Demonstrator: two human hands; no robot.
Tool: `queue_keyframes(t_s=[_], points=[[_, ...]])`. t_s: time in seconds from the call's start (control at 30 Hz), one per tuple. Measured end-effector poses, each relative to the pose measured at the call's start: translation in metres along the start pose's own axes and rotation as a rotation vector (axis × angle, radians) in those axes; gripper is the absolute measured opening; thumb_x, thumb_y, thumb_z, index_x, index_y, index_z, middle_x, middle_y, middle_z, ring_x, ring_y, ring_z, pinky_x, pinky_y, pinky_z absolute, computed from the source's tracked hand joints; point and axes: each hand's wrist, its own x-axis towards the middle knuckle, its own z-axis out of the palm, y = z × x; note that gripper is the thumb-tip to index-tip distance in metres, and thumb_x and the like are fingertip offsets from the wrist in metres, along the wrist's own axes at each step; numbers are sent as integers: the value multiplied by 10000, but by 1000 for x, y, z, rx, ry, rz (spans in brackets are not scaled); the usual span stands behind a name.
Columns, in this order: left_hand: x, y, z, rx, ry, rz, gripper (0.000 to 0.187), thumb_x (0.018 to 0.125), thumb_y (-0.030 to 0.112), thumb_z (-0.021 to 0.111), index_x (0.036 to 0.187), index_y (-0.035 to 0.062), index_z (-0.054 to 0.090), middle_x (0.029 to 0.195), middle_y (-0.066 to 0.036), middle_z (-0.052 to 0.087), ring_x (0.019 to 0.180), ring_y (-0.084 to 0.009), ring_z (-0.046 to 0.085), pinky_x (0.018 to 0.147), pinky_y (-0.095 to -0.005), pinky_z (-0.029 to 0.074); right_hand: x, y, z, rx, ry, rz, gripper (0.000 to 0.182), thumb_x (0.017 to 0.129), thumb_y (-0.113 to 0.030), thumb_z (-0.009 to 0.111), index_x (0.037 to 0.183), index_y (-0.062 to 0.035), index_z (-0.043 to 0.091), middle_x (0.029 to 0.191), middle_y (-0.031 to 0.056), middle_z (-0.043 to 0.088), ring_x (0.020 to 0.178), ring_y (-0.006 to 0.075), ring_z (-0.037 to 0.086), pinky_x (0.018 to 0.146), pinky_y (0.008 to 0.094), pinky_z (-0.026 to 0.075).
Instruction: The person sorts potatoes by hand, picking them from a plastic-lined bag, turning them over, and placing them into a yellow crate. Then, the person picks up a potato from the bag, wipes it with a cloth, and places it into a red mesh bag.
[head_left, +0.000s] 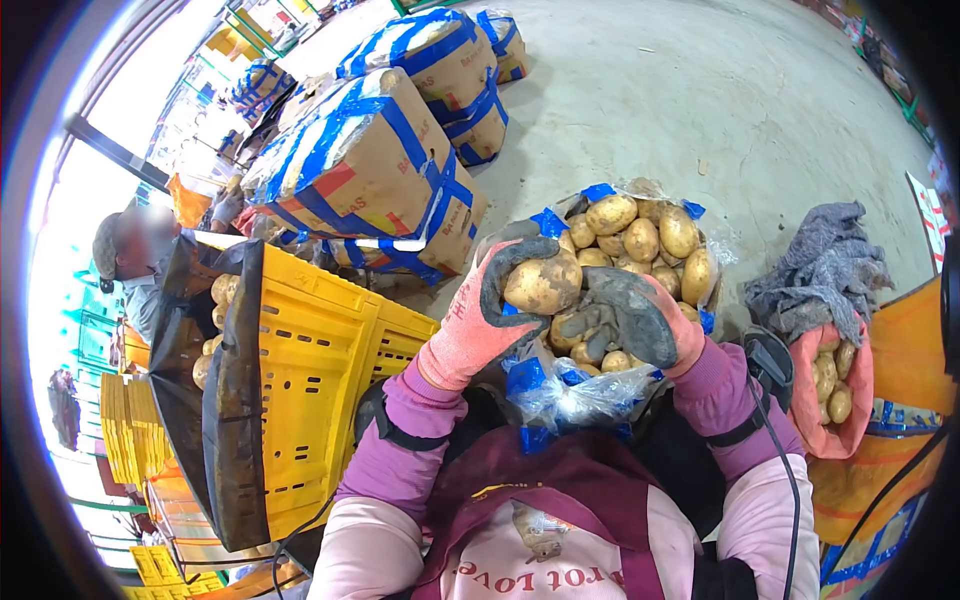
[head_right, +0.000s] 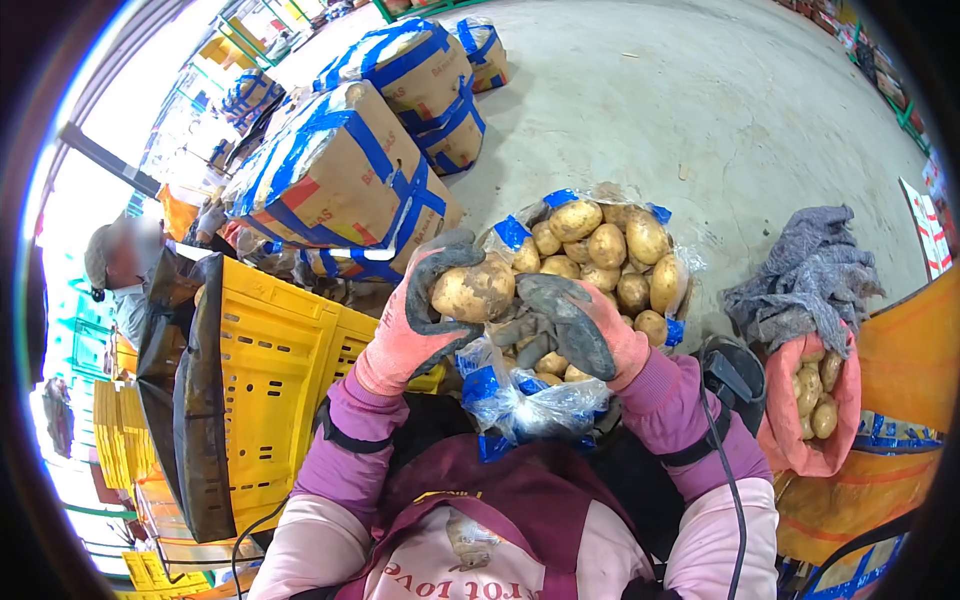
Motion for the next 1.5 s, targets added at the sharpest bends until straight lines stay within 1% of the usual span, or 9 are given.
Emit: queue_keyframes(t_s=[0.1,0.33,0.43,0.5,0.83,0.93,1.03,1.23,1.5], points=[[-4,-5,8,11,-29,-73,707,621,-10,795,1277,50,539,1304,-116,547,1247,-275,511,1069,-368,391,-2,4,-8,258,-33,100,531,942,-266,637,1346,36,469,1202,207,620,1083,287,652,847,396,559],[-4,-3,27,144,-27,-6,714,631,2,777,1288,53,503,1268,-152,536,1217,-337,502,1046,-398,403,-5,23,-10,-276,11,-123,516,935,-261,652,1336,14,479,1185,159,624,1028,236,656,857,378,552],[-7,0,33,152,-3,-48,705,630,3,778,1278,57,507,1259,-155,528,1201,-340,505,1035,-402,409,-2,20,2,114,46,94,442,982,-271,584,1325,-8,492,1122,137,635,936,191,663,819,346,552],[-8,2,36,149,29,-118,679,618,-13,789,1245,63,541,1261,-137,530,1199,-318,512,1032,-388,411,-3,25,4,-790,135,-326,394,1020,-305,518,1288,-17,506,1031,103,642,822,152,657,727,301,544],[-11,-3,45,184,68,-60,657,636,-4,769,1243,66,525,1253,-144,539,1187,-340,507,1030,-411,402,-3,36,11,-417,321,-77,354,1029,-339,497,1217,-41,515,820,36,630,614,105,593,556,251,476],[-9,-2,48,119,61,-69,686,633,22,774,1263,68,506,1256,-149,555,1194,-364,496,1042,-442,381,2,47,4,-715,187,-412,322,1025,-313,505,1194,-39,522,817,41,628,600,101,579,527,251,459],[-9,-1,49,103,74,-80,688,632,-1,774,1264,60,508,1236,-127,549,1180,-310,521,1030,-397,404,3,49,12,-298,431,-28,293,1017,-268,507,1189,-32,530,828,50,630,595,104,576,520,248,460],[-5,-3,37,-11,64,-132,683,623,-9,768,1256,58,522,1234,-118,547,1186,-291,522,1040,-378,402,-3,19,-10,-83,-4,-149,447,986,-384,517,1221,-6,564,980,132,671,834,187,662,698,304,546],[-8,1,40,129,79,-75,677,621,8,771,1249,66,526,1248,-135,554,1220,-316,501,1064,-394,385,0,14,-2,-62,108,97,412,990,-350,527,1230,-15,537,916,120,671,729,186,654,623,309,537]])
